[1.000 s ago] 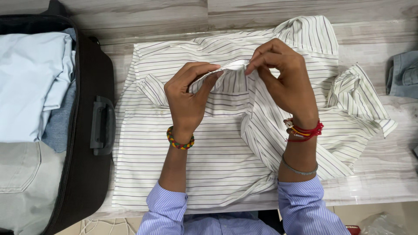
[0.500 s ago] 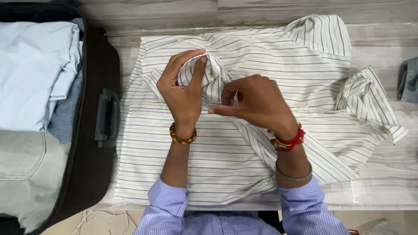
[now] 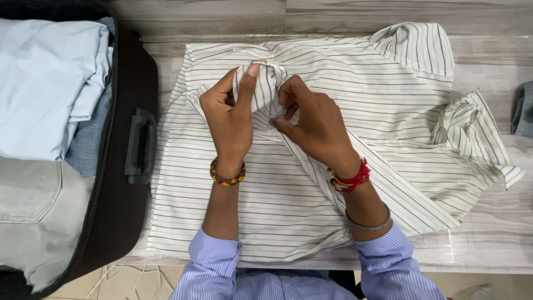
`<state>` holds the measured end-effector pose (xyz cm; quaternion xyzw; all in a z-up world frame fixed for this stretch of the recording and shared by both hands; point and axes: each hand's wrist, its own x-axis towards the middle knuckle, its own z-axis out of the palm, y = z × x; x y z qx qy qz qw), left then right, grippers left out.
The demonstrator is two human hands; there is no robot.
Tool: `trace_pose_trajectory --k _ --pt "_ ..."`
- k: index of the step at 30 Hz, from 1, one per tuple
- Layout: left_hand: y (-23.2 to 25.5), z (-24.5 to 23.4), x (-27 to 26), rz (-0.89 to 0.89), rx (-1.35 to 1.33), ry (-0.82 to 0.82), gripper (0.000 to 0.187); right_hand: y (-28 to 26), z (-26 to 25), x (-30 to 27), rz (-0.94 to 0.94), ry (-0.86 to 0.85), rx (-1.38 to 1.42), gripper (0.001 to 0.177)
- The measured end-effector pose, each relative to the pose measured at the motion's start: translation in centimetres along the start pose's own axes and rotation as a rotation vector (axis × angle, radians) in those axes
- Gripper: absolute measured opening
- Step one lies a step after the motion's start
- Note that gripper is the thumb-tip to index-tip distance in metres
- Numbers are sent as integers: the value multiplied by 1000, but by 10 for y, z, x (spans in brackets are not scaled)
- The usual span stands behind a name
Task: The person folds a striped shirt by buttoning the collar, smoothing the fabric, folding in the sleeves, and rolling the garment into a bundle.
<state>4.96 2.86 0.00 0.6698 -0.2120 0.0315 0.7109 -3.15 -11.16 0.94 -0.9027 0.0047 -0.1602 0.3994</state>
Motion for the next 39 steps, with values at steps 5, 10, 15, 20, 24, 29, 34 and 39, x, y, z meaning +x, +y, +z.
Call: trace_pose_trajectory --k 5,10,15,20,24,29,34,39 --pt "4 -7 2 59 40 6 19 15 -35 -5 117 -115 514 27" --pt "13 -1 -4 191 262 117 11 0 -60 -18 102 58 728 33" --pt "27 0 -8 235 136 -164 12 -12 -56 -24 -42 281 405 43" --pt "35 9 -18 94 7 -230 13 -16 -55 -26 -69 274 566 39" --pt "28 14 -20 -38 -146 -229 18 -16 -51 -30 -94 377 334 19" --pt "20 13 -21 -64 -268 -260 19 -21 -53 -32 -96 329 316 18" --pt "20 13 -21 -37 -281 -297 19 -24 -46 -27 -93 310 354 19" --pt "27 12 -25 62 -164 -206 15 -22 -42 -26 -234 381 87 19"
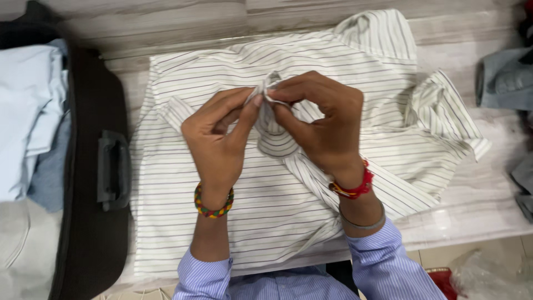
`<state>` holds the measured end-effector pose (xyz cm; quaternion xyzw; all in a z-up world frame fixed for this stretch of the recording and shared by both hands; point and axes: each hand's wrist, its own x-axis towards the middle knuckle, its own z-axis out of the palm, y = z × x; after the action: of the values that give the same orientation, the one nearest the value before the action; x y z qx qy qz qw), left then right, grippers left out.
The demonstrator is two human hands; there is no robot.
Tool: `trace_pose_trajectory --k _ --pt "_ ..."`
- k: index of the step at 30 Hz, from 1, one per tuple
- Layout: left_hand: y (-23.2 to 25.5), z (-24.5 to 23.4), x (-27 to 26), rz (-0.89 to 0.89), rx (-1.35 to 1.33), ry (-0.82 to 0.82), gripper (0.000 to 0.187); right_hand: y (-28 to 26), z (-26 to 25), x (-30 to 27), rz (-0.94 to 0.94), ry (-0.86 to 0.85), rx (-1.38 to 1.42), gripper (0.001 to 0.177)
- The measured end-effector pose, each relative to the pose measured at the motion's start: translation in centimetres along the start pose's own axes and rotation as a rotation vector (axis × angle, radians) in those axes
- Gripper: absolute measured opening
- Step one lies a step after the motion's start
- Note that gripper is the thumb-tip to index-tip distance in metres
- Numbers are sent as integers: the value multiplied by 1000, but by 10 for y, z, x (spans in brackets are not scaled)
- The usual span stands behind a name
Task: The person folds a striped shirt by buttoning the collar, smoothing the fabric, folding in the sleeves, and rolling the garment into a bundle.
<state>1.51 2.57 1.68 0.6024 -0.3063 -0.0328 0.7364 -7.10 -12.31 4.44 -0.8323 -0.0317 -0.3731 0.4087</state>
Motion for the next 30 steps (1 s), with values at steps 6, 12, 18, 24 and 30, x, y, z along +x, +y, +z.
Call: trace_pose_trajectory --k 6,12,18,24,30 --pt "6 1 -6 144 165 97 14 -3 17 -6 -50 154 -16 18" --pt "5 2 -6 167 120 94 13 5 15 -5 -18 92 157 18" --pt "9 -12 1 -77 -50 -4 18 18 18 -7 130 -37 539 14" --pt "-4 -10 6 -26 -82 -20 19 25 18 -4 164 -64 538 15" --pt "-12 -5 5 -83 -199 -67 21 22 3 5 -42 -95 243 20"
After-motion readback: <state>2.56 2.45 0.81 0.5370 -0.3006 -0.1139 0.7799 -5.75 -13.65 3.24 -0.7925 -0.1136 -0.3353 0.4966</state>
